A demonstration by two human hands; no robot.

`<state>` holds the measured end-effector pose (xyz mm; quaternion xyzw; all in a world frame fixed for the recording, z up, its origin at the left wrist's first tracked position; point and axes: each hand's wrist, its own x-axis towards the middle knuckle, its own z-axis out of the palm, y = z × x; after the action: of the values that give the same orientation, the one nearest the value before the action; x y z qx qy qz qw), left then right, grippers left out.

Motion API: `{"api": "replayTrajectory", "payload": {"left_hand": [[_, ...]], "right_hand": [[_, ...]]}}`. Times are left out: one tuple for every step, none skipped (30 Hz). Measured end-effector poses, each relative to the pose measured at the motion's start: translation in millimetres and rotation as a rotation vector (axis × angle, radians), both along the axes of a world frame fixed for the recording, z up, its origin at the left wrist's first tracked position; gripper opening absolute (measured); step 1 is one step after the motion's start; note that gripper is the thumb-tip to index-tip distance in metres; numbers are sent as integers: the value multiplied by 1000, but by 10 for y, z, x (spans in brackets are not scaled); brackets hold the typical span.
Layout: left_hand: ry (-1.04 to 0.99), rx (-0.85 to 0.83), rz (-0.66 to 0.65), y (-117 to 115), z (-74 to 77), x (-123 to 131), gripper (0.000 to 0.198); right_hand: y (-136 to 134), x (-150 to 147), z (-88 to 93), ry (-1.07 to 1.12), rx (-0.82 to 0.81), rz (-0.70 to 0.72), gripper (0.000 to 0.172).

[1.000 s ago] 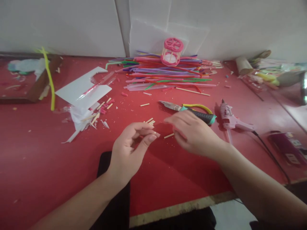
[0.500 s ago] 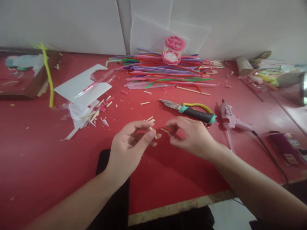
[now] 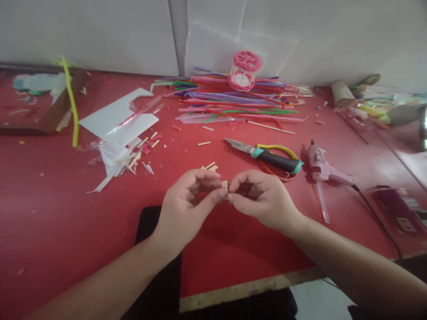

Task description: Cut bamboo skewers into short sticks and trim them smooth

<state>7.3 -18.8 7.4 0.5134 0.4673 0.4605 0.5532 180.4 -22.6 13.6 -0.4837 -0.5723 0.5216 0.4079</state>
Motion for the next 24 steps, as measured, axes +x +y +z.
{"api": "replayTrajectory", "payload": {"left_hand": [[2,5,-3,2,-1,0,19],[0,3,-8,5,-5,0,18],[-11,-9,-14,9,-10,0,17],[-35,-31,-23,13,-18,-1,17],[-72,-63,-32,18,-26,-2,17],[-119,-99,-43,23,-34,-4,18],[-171,-137,-56,29,-41,-6,19],[-221,-174,-72,34,-46,-8,19],[-260,-204,-90,38,-51,-9,20],[-284,-226,-107,42,-53,-10,20],[-297,-240,-122,44,-55,-10,20],[-301,-248,-133,45,-56,-10,20],[-299,-250,-139,45,-56,-8,20],[-295,-247,-139,44,-57,-7,20],[-290,-240,-138,43,-57,-5,20],[-287,-233,-140,42,-56,-4,20],[-284,-225,-143,40,-55,-2,20],[-283,-217,-149,39,-53,-1,20],[-285,-209,-158,38,-50,0,21],[-290,-203,-165,38,-46,0,21],[-294,-200,-170,37,-42,1,21],[-298,-202,-174,37,-39,0,22],[-301,-209,-177,38,-36,0,22],[-302,-223,-179,38,-34,-1,23]], "right_hand": [[2,6,2,-3,11,8,8],[5,15,4,-9,22,21,6],[10,28,4,-16,39,40,4],[18,46,4,-25,66,65,4],[29,68,3,-40,106,90,4],[43,93,1,-57,163,107,7],[60,120,0,-81,233,120,14],[78,145,0,-114,309,131,24],[96,169,1,-158,384,144,35],[112,188,2,-208,451,162,45],[126,202,4,-258,510,185,52],[135,212,6,-304,558,209,55],[141,217,7,-344,596,228,56],[143,219,6,-371,630,237,54],[141,219,4,-389,657,238,52],[138,217,2,-401,679,234,48],[134,215,0,-409,697,228,44],[130,212,-2,-415,710,221,40],[126,210,-3,-417,723,214,37],[124,207,-3,-420,732,209,34],[122,205,-3,-422,740,205,33],[122,203,-2,-424,749,202,32],[122,202,-2,-427,759,198,31],[124,200,-2,-431,769,195,30]]}}
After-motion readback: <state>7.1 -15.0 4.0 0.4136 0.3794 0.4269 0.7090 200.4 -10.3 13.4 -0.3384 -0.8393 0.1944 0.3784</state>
